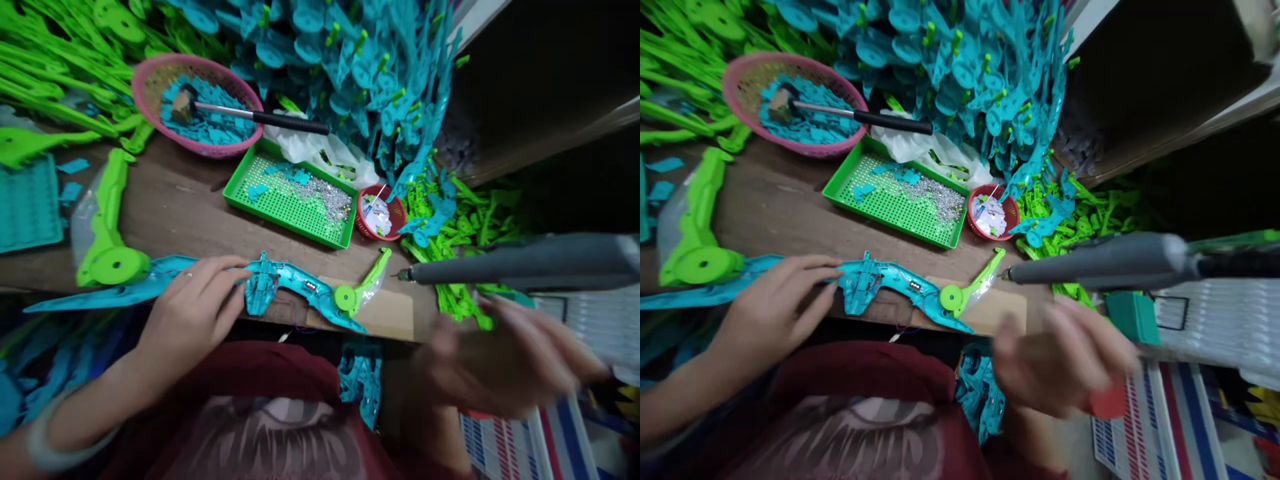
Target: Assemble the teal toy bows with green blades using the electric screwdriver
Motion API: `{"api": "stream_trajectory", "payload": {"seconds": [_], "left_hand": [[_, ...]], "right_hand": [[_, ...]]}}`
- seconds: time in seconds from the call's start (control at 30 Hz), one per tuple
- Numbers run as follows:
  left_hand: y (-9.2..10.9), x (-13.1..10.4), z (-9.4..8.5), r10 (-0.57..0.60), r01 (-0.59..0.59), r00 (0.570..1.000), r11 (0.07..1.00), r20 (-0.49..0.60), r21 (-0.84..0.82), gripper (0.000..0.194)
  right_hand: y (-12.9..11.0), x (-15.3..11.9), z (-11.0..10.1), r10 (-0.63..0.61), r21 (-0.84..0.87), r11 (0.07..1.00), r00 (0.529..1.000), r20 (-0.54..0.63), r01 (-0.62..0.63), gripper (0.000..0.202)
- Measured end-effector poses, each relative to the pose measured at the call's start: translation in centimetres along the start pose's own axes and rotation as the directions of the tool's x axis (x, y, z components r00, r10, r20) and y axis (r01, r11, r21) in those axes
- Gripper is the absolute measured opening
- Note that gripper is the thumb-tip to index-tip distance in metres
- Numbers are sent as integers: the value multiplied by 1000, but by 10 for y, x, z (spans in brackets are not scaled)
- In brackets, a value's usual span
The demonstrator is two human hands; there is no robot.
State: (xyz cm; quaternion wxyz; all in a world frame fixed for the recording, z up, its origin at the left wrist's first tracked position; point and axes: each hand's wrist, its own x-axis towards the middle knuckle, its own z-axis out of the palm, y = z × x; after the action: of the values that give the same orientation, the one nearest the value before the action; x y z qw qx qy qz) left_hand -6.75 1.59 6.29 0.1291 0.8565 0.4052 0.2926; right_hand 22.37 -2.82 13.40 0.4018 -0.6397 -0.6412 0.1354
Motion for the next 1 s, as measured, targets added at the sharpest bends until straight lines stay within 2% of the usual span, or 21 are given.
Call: {"api": "stream_trajectory", "payload": {"seconds": [0.03,0.07,0.1,0.13,0.17,0.2,0.23,0.27,0.33,0.43,0.5,0.53,0.6,0.67,0.7,0.77,0.83,0.87,0.9,0.93,1.0], "left_hand": [[-7,1,-1,-25,25,1000,1000,15,-13,16],[-12,2,0,-33,34,999,999,33,-34,15],[-14,5,3,-30,33,998,998,50,-54,14],[-16,8,7,-28,32,998,997,63,-69,13],[-16,10,11,-29,35,997,996,69,-81,13],[-15,12,14,-35,41,997,995,70,-92,13],[-15,14,16,-41,48,997,993,66,-107,13],[-15,15,17,-46,53,997,991,58,-126,13],[-15,16,18,-48,56,998,984,48,-172,14],[-14,20,22,3,20,995,974,104,-225,34],[-14,26,27,63,-26,987,972,149,-235,45],[-15,29,29,83,-45,984,972,160,-230,41],[-16,34,33,80,-43,985,972,152,-232,26],[-18,35,35,18,19,992,959,125,-282,16],[-18,35,36,-19,52,994,947,109,-317,13],[-17,34,36,-57,81,995,936,78,-343,10],[-14,32,38,-36,45,999,964,38,-262,9],[-11,31,39,-11,13,1000,981,15,-193,10],[-8,31,41,14,-15,1000,993,-8,-118,11],[-6,31,42,33,-34,999,998,-25,-49,11],[-3,31,43,43,-41,998,998,-53,41,11]], "right_hand": [[-9,3,13,-106,-52,992,990,98,111,21],[-16,9,31,-226,-118,958,940,255,262,22],[-19,19,50,-343,-180,874,835,430,451,24],[-20,30,69,-386,-216,783,727,568,584,22],[-17,41,87,-376,-227,717,640,670,659,17],[-13,51,101,-353,-221,679,575,738,700,17],[-8,58,111,-328,-220,660,540,775,718,20],[-3,62,117,-314,-218,663,530,787,716,21],[6,59,115,-317,-204,729,586,746,654,19],[12,40,97,-309,-87,895,747,588,438,13],[12,24,87,-320,-5,929,812,487,370,10],[12,15,84,-355,5,918,817,454,396,10],[12,0,82,-446,-48,857,786,428,513,10],[14,-13,84,-503,-119,784,737,452,609,11],[15,-18,86,-504,-134,774,731,461,619,11],[18,-22,89,-440,-121,837,789,430,533,15],[19,-16,93,-332,-70,920,863,381,385,23],[19,-11,94,-299,-53,938,875,382,343,25],[18,-4,96,-296,-53,937,864,409,346,25],[17,3,97,-317,-67,919,829,461,389,23],[12,17,97,-357,-128,846,728,585,517,16]]}}
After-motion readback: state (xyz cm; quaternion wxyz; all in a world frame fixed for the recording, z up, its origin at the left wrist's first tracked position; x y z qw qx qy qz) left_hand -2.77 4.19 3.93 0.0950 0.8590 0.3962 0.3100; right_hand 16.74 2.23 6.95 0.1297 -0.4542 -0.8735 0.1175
